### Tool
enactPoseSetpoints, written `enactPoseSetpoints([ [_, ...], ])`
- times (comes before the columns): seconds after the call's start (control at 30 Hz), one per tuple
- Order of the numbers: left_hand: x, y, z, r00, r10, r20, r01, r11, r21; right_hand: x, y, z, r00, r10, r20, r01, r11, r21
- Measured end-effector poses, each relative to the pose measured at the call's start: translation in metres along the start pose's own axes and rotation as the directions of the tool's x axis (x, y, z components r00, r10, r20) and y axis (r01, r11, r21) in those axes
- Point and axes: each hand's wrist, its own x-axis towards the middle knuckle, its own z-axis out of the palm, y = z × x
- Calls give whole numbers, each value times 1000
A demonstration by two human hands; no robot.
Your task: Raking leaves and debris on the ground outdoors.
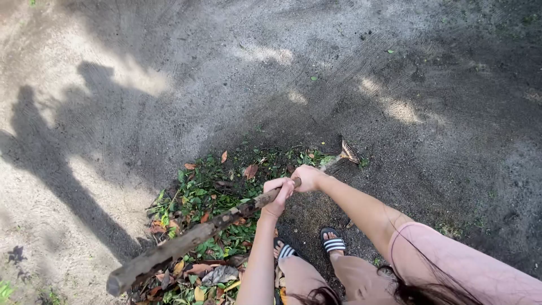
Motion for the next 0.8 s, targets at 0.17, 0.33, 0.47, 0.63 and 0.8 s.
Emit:
enactPoseSetpoints([
  [0.17, -14, 21, -17, 997, 69, 45, -70, 997, 41, 17, -2, 24, 999, -26, -42, 25, 999, -32],
  [0.33, -80, 66, -92, 998, -24, -67, 30, 994, 102, 58, -79, 78, 982, -129, 135, 111, 984, 136],
  [0.47, -152, 129, -171, 973, 12, -231, 32, 983, 183, 104, -183, 141, 881, -465, 89, 469, 883, -21],
  [0.63, -210, 214, -229, 933, 103, -345, 10, 951, 310, 110, -307, 171, 851, -515, 105, 511, 857, 57],
  [0.8, -217, 252, -248, 898, 102, -427, 41, 949, 314, 99, -366, 144, 793, -599, 110, 572, 795, 204],
])
